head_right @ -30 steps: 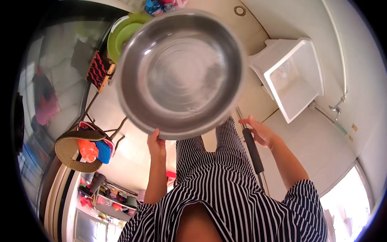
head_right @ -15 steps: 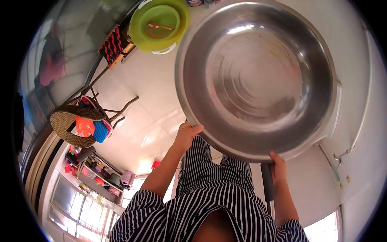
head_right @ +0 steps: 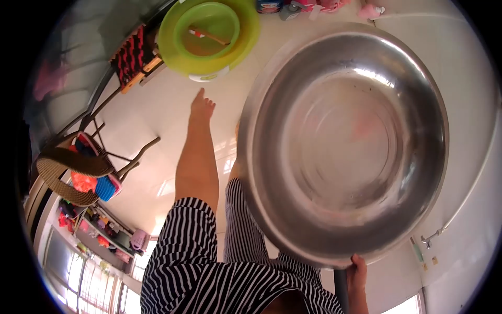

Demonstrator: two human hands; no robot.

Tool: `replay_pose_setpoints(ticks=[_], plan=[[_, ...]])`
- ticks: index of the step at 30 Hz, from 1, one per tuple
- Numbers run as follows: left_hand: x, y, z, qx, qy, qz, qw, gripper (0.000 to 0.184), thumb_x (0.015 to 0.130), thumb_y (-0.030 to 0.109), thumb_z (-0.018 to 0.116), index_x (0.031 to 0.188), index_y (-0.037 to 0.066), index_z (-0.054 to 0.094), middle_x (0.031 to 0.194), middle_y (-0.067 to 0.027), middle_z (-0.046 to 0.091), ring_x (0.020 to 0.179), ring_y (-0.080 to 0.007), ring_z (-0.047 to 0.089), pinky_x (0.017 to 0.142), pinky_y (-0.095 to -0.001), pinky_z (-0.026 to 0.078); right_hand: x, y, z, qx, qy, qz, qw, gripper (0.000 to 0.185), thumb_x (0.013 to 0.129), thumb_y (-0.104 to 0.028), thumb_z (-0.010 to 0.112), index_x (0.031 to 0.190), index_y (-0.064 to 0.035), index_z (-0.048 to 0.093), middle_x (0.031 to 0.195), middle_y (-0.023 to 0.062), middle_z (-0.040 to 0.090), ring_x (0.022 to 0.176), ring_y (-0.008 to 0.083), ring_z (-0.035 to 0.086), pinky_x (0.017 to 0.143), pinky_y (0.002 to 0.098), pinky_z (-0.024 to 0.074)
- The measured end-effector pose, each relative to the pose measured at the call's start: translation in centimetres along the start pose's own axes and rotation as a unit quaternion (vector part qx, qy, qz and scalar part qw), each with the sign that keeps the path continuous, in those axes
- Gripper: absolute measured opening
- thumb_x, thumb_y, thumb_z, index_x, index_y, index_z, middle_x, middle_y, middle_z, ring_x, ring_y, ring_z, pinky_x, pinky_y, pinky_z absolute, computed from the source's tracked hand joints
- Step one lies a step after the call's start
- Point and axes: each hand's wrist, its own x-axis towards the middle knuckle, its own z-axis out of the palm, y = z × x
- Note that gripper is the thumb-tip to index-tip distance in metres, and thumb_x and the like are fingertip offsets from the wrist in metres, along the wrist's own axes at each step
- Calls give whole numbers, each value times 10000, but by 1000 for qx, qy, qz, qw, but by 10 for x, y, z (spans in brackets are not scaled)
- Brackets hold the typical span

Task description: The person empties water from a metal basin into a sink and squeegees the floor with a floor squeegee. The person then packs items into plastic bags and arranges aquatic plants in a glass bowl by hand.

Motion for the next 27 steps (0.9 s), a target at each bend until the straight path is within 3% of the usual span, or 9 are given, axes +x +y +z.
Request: replay_pose_setpoints(ticks=[1,3,8,9,10,13,16,20,27], plan=[[-3,15,12,25,-51,-9,998,595,955,557,332,1453,237,274,1283,-118,509,1242,-253,406,1118,-457,169,-4,-1,8,2,3,11,1000,517,833,-181,585,1292,2,431,1214,141,554,1158,294,518,1049,438,386],[8,29,33,21,-50,-51,997,627,951,600,258,1489,284,194,1396,-129,450,1346,-267,331,1160,-460,63,-1,6,-9,20,9,14,1000,524,830,-181,586,1297,-2,432,1224,142,552,1169,297,513,1057,438,379],[38,36,43,-184,-80,20,980,677,947,502,478,1482,170,231,1484,-130,346,1399,-255,275,1168,-461,26,-11,1,12,73,16,24,997,557,801,-132,582,1327,-22,435,1290,125,543,1212,284,492,1093,419,341],[43,36,41,-228,-46,8,973,697,909,415,609,1435,94,284,1435,-138,384,1339,-260,364,1148,-486,202,-10,1,15,74,20,24,997,557,801,-132,582,1327,-22,435,1290,125,543,1212,284,492,1093,419,341],[47,36,40,-226,-48,4,973,697,909,415,609,1435,94,284,1435,-138,384,1339,-260,364,1148,-486,202,-10,1,18,81,15,23,996,554,801,-131,585,1324,-22,441,1289,124,547,1209,284,497,1093,418,341],[46,34,32,-220,-84,29,971,506,909,239,622,1310,40,386,1242,-120,496,1093,-267,548,872,-400,546,-9,3,10,103,15,33,994,546,802,-134,589,1319,-21,454,1283,127,557,1201,285,507,1094,415,341],[44,6,5,-184,-161,62,968,417,909,188,617,1270,63,449,1221,-110,521,1119,-253,540,932,-429,516,-6,4,6,117,9,45,992,543,801,-144,596,1313,-21,467,1270,132,570,1192,287,516,1093,414,342],[10,-58,-34,-55,-164,41,984,403,908,132,590,1287,72,469,1195,-78,561,982,-258,616,840,-424,558,10,23,-39,79,12,10,997,573,794,-166,614,1322,-12,452,1277,131,562,1197,287,510,1090,416,346],[-42,-129,54,-70,-232,-36,970,443,887,140,584,1286,22,432,1151,-120,559,1047,-236,580,860,-351,529,6,7,-9,86,-13,33,996,648,784,-180,624,1363,-18,385,1306,135,522,1217,298,485,1089,418,347]])
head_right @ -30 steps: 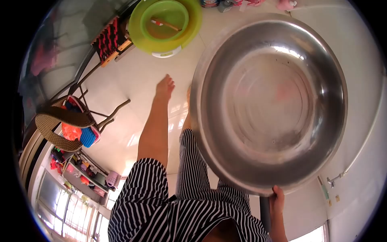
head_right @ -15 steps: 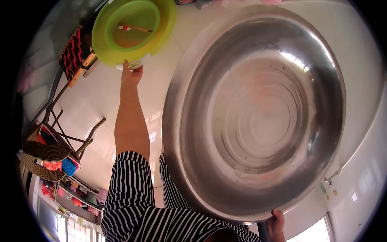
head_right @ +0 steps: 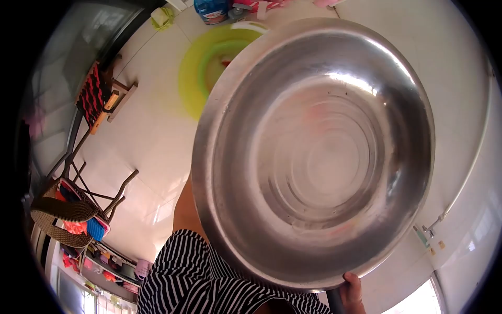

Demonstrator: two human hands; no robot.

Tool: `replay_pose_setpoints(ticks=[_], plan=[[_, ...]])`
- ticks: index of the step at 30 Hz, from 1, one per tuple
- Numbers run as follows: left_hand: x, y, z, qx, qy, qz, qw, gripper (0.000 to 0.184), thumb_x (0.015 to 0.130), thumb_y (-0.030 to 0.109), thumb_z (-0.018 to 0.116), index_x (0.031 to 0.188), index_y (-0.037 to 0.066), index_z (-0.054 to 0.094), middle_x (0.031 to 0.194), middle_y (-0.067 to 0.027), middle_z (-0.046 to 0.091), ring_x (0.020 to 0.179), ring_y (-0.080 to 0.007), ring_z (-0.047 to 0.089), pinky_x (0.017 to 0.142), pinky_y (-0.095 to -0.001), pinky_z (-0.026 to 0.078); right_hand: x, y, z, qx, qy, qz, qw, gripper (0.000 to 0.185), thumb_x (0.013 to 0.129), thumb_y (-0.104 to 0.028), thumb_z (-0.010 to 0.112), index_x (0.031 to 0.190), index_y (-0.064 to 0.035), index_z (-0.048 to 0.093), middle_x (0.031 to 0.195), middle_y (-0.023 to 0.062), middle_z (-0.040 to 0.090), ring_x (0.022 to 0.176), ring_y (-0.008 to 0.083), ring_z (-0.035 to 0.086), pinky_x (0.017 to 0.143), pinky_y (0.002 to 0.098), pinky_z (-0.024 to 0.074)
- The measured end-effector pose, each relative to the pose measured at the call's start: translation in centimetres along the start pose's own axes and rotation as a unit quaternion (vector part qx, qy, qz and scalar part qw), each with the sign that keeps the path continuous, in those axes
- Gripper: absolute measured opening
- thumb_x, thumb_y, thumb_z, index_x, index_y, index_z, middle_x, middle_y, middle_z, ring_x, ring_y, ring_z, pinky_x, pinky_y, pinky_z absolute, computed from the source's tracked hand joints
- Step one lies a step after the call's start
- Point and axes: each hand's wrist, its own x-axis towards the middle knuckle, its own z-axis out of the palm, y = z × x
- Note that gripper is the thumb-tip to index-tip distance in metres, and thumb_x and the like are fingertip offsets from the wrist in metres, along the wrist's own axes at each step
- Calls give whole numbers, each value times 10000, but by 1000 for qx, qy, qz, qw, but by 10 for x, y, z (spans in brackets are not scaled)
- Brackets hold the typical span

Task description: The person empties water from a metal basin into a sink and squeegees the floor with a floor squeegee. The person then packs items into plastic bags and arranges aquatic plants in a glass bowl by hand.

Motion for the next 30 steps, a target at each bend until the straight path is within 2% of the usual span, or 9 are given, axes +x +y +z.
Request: replay_pose_setpoints(ticks=[10,15,18,20,24,25,26,29,30], plan=[[10,-14,147,186,-37,-3,982,600,896,458,507,1328,45,457,1265,-114,537,1171,-232,514,977,-360,421,4,3,-5,34,-4,22,999,642,804,-187,614,1373,-15,370,1307,150,521,1217,304,493,1086,431,351],[-109,42,139,262,-79,-54,960,718,901,618,469,1349,56,470,1323,-111,526,1233,-231,481,1036,-364,367,12,10,-26,17,-19,8,1000,624,817,-180,608,1366,0,374,1299,153,527,1206,301,505,1081,429,359],[-181,63,86,142,-170,-122,968,835,885,695,427,1429,65,358,1396,-98,466,1287,-258,443,1073,-402,345,19,11,-37,1,-34,5,999,575,828,-158,600,1334,27,397,1273,169,534,1192,290,516,1066,415,383],[-241,74,76,38,-227,-163,959,641,943,388,572,1430,36,349,1380,-115,480,1268,-247,458,1057,-396,381,19,12,-34,-7,-38,-12,999,561,833,-144,596,1328,32,401,1259,170,541,1179,289,525,1056,410,394],[-306,66,98,313,-133,-174,924,739,855,411,695,1407,50,360,1337,-108,504,1226,-241,494,991,-406,434,26,12,-42,7,-36,4,999,518,825,-64,605,1307,0,425,1210,134,550,1128,270,542,1022,409,419],[-305,58,94,296,-84,-177,935,632,829,268,703,1340,19,426,1247,-115,556,1139,-232,547,945,-387,463,29,13,-46,-5,-33,20,999,504,836,-71,603,1304,0,431,1206,131,553,1123,268,546,1023,403,418],[-304,53,91,279,-34,-179,943,535,804,125,711,1273,-13,492,1157,-121,609,1052,-223,599,900,-368,492,28,13,-47,-33,-39,12,999,487,895,-153,603,1310,18,415,1224,145,546,1160,284,529,1005,418,445],[-314,47,88,289,6,-114,950,410,768,29,642,1160,-37,542,998,-103,629,902,-210,626,819,-356,514,17,5,-43,-69,-142,6,987,549,945,-310,563,1348,8,366,1235,195,535,1130,309,556,958,449,482],[-311,47,84,298,-5,-119,947,410,768,29,642,1160,-37,542,998,-103,629,902,-210,626,819,-356,514,13,14,-45,-69,-147,-41,986,615,961,-388,527,1414,-46,290,1264,214,508,1068,308,593,856,441,542]])
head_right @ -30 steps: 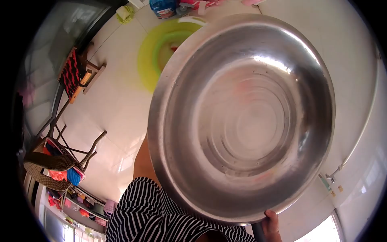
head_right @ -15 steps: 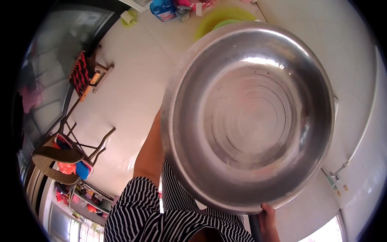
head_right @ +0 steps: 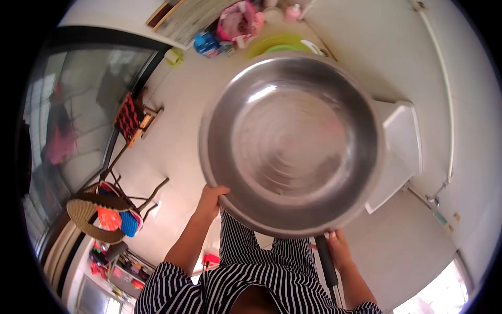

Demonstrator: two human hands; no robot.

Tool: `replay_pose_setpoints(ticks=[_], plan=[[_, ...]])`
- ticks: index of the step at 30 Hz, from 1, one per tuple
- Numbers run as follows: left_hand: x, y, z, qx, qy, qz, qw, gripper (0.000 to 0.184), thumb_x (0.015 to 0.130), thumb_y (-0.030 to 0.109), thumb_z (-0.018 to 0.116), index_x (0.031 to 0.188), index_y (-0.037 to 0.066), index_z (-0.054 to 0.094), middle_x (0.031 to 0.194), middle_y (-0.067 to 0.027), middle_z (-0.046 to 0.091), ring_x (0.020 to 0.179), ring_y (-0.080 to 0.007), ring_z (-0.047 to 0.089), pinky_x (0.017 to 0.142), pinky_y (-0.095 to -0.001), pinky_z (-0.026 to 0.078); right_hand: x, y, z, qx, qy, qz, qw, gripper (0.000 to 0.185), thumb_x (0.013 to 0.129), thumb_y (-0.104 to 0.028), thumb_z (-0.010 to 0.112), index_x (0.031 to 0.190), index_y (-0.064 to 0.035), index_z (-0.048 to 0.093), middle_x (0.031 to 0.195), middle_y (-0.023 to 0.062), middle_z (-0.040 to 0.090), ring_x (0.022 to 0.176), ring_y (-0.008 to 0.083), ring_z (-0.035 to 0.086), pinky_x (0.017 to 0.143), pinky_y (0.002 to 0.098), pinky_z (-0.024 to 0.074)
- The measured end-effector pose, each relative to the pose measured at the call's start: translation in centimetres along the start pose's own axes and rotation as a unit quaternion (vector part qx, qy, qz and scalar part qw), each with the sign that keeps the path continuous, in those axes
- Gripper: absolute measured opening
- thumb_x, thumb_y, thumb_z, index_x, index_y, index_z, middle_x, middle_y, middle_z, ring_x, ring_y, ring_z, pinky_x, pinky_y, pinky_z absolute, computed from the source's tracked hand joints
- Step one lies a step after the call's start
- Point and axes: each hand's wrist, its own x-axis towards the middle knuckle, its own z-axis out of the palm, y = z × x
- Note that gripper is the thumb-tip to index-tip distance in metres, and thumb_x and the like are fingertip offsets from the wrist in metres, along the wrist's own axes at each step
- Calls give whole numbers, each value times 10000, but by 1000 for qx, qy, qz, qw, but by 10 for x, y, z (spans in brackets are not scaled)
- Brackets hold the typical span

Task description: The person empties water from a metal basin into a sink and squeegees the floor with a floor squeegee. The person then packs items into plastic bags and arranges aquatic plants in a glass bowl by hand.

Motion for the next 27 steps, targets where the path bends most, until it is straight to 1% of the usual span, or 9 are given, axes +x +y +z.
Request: replay_pose_setpoints(ticks=[1,3,4,10,14,18,23,25,27], plan=[[2,2,-4,-11,35,20,999,369,753,10,625,1112,-37,556,971,-96,620,883,-208,621,808,-355,511,-8,-2,-1,11,8,-7,1000,615,961,-388,527,1414,-46,290,1264,214,508,1068,308,593,856,441,542],[2,13,0,-22,94,64,993,241,722,-14,609,962,-18,592,877,-71,600,822,-210,602,780,-353,496,-20,-12,-2,-80,-22,170,982,638,959,-341,546,1453,-83,235,1184,191,555,949,262,642,725,365,575],[12,15,-5,-13,107,82,991,186,721,-5,622,906,2,598,818,-46,581,740,-179,577,696,-325,480,-17,-10,-9,-108,-49,197,973,666,944,-267,580,1465,-74,213,1053,151,603,764,192,640,565,286,545],[97,52,21,3,145,179,973,119,705,50,703,767,88,608,630,49,480,439,-50,364,400,-224,249,-12,5,-17,-125,-25,178,976,714,910,-201,626,1463,-65,195,923,114,617,585,131,558,474,264,490],[169,72,58,44,131,164,977,410,696,128,714,1071,76,557,927,-36,570,692,-137,486,527,-288,378,-13,2,-18,-108,-23,184,977,702,909,-192,624,1458,-65,204,906,112,609,599,134,567,467,263,486],[250,79,87,43,103,184,977,452,680,140,721,1098,105,551,993,-44,598,911,-200,527,675,-428,396,-12,-2,-16,-131,-18,199,971,708,906,-186,629,1458,-66,202,912,119,612,585,138,566,460,265,484],[282,87,109,7,79,177,981,523,727,86,712,1200,84,490,1043,-77,586,931,-238,570,650,-481,460,-10,7,-21,-123,-16,210,970,711,900,-156,632,1451,-65,191,913,128,612,563,146,572,442,275,480],[277,88,122,-88,5,218,972,748,758,135,749,1389,86,351,1282,-114,511,1133,-284,528,833,-541,462,-8,9,-22,-129,-17,213,968,712,899,-152,631,1450,-68,188,911,128,611,558,147,572,436,276,478],[277,85,126,-96,50,223,969,846,776,200,749,1448,92,246,1386,-125,414,1230,-300,453,927,-553,402,-10,8,-20,-135,-17,215,967,713,899,-147,631,1450,-71,184,908,128,610,553,148,573,431,276,475]])
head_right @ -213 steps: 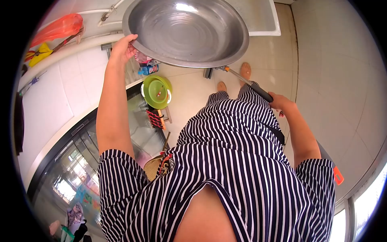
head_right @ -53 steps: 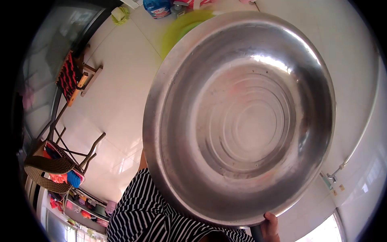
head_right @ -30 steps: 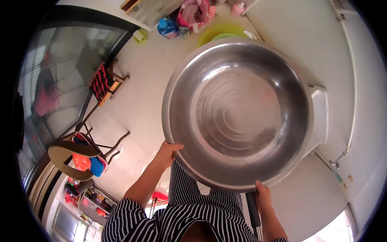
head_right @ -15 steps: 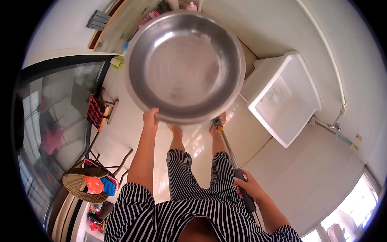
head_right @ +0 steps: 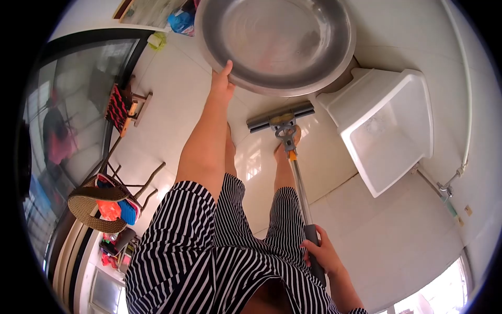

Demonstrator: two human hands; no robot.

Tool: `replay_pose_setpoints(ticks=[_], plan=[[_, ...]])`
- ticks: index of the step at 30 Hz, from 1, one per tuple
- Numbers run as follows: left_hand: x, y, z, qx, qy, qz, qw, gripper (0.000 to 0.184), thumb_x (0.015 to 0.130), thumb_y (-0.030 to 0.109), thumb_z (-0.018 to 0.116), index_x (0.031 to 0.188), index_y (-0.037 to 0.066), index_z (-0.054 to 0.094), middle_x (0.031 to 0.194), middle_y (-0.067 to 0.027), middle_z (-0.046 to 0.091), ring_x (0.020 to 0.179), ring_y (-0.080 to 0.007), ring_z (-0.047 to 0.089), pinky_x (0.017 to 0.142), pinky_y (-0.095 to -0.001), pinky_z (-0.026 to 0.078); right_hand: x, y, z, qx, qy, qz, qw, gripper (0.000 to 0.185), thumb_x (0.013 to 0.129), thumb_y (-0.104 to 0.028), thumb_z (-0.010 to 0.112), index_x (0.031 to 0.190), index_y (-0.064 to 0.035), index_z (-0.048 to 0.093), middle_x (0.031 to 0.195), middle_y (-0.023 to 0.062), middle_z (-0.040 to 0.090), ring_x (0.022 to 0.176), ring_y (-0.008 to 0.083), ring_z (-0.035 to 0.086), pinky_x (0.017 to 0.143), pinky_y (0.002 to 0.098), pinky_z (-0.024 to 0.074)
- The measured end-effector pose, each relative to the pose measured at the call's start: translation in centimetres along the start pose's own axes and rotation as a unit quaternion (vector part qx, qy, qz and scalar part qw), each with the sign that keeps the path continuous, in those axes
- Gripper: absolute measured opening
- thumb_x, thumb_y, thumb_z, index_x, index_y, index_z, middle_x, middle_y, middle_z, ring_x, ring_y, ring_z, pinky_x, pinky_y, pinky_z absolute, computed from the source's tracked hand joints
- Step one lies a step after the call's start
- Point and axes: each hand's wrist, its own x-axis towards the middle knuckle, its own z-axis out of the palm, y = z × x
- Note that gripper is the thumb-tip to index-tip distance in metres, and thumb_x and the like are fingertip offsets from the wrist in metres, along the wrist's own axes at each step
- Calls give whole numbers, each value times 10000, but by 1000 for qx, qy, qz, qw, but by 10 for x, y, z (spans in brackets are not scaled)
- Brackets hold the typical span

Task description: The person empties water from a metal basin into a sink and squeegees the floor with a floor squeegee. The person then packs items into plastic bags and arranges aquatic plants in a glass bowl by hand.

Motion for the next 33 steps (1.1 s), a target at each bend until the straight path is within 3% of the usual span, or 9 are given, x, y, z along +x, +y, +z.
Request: replay_pose_setpoints(ticks=[6,9,12,15,19,24,26,29,33], plan=[[-100,-20,-38,257,12,-132,957,938,854,425,639,1514,55,84,1531,-171,236,1362,-324,315,1065,-482,313,1,-4,-1,22,-20,4,1000,680,873,-73,612,1433,-83,226,822,109,590,518,144,551,412,281,464],[-156,-167,-129,253,-36,-280,925,355,898,348,584,1102,59,551,825,-28,532,590,-145,410,520,-317,398,-4,-2,-2,-63,-64,-14,996,679,843,-2,575,1429,-79,240,763,97,565,495,146,536,411,284,460],[-311,-160,-87,165,-69,-586,791,938,846,545,636,1507,86,154,1485,-266,295,1361,-424,317,1060,-571,343,-21,0,1,-85,-68,-28,994,706,817,36,552,1436,-65,229,719,89,544,482,149,528,405,286,455],[-401,-136,-54,-49,-74,-618,781,891,836,605,605,1471,89,251,1423,-289,364,1348,-407,346,1068,-579,328,-43,2,-4,-111,-88,-43,989,743,812,38,554,1458,-61,199,704,81,537,497,141,531,425,282,458],[-422,-96,-40,-267,-42,-476,837,481,885,489,623,1058,60,491,841,-119,566,781,-271,613,743,-413,556,-50,-10,6,-229,-137,-62,962,796,809,22,565,1485,-69,154,693,64,528,523,132,535,475,267,462],[-381,-113,-44,-205,69,-350,912,335,896,296,660,1014,36,485,571,-61,460,454,-199,463,418,-363,420,-31,-32,40,-432,-137,-93,887,885,805,-60,633,1512,-90,103,786,103,602,608,163,583,573,289,504],[-363,-106,-45,-159,185,-154,957,266,884,211,646,950,18,476,538,-62,435,406,-201,432,372,-348,378,-54,-37,38,-595,-59,-142,789,936,796,-125,687,1521,-138,94,1064,198,629,890,256,643,785,371,518],[-308,-63,-59,-186,259,-172,932,203,872,145,613,918,-1,480,528,-62,438,386,-200,430,346,-346,352,-134,-29,4,-701,83,-114,699,966,770,-153,725,1520,-176,116,1261,179,570,1116,337,583,926,433,468],[-231,-19,-94,-311,180,-130,924,166,865,135,593,794,21,496,521,-70,456,420,-210,464,368,-348,357,-268,-47,-13,-781,354,-282,431,782,659,-238,819,1340,-106,457,930,95,624,845,309,621,727,444,483]])
